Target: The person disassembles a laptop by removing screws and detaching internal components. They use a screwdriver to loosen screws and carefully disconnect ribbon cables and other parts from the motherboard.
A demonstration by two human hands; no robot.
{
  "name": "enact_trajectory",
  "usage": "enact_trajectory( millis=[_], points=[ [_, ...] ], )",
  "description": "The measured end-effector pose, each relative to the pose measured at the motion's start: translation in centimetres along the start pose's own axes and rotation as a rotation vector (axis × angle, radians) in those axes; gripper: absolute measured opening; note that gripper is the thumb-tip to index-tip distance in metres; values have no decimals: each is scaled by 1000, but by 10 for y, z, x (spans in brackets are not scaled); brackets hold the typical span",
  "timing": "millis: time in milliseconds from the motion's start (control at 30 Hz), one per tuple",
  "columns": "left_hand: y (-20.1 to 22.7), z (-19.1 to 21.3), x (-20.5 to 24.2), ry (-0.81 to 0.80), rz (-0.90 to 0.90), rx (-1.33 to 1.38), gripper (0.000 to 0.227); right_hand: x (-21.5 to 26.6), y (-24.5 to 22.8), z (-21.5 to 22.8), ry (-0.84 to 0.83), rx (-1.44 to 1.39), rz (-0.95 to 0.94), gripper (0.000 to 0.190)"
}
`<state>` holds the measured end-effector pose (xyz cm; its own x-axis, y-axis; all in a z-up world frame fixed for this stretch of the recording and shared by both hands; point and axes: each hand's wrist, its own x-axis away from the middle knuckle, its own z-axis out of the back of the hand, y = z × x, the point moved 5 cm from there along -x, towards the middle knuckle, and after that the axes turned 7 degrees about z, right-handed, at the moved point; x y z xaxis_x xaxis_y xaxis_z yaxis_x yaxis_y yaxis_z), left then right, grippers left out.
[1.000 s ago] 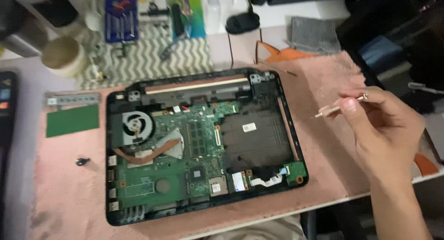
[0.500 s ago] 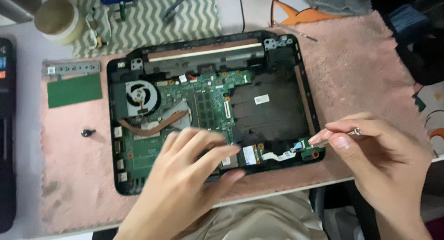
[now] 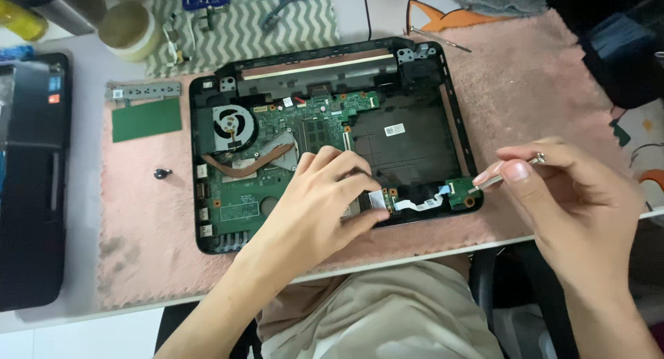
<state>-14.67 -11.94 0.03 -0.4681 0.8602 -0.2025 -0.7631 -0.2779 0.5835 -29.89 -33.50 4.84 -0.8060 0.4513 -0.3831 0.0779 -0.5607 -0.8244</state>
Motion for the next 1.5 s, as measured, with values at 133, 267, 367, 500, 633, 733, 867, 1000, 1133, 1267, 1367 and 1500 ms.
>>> enact_trajectory(
  millis=[133,267,367,500,633,733,867,1000,1133,1267,1367,1500],
  points=[
    [5,1,0,37,-17,6,19,6,-3,6,21,9,1,9],
    [3,-3,0,-31,37,15,39,11,1,9,62,-3,-33,6],
    [2,-4,2,-60,41,10,42,13,1,9,63,-5,-31,7],
    [2,-1,-1,-68,23,39,33,10,-5,5,71,-20,-50,10],
    [1,-6,-2,29,-34,45,31,17,27,3,79,-227,-27,5],
    [-3,-14,-3,69,-27,-24,31,17,27,1,133,-275,-68,12],
    [12,-15,0,76,-63,-92,40,21,48,7,123,-183,-83,10],
    [28,28,-5,41,-36,149,55,22,49,6,99,-147,-80,17],
    [-21,89,-14,76,93,-21,33,31,65,12,123,-95,-86,13],
    [-157,156,-23,222,351,-382,28,40,143,27,124,-196,-66,21],
    [-229,173,-33,315,194,-671,30,44,163,33,87,-192,-94,29],
    [-271,153,-60,211,206,-866,37,51,161,38,76,-37,-250,41]
  ],
)
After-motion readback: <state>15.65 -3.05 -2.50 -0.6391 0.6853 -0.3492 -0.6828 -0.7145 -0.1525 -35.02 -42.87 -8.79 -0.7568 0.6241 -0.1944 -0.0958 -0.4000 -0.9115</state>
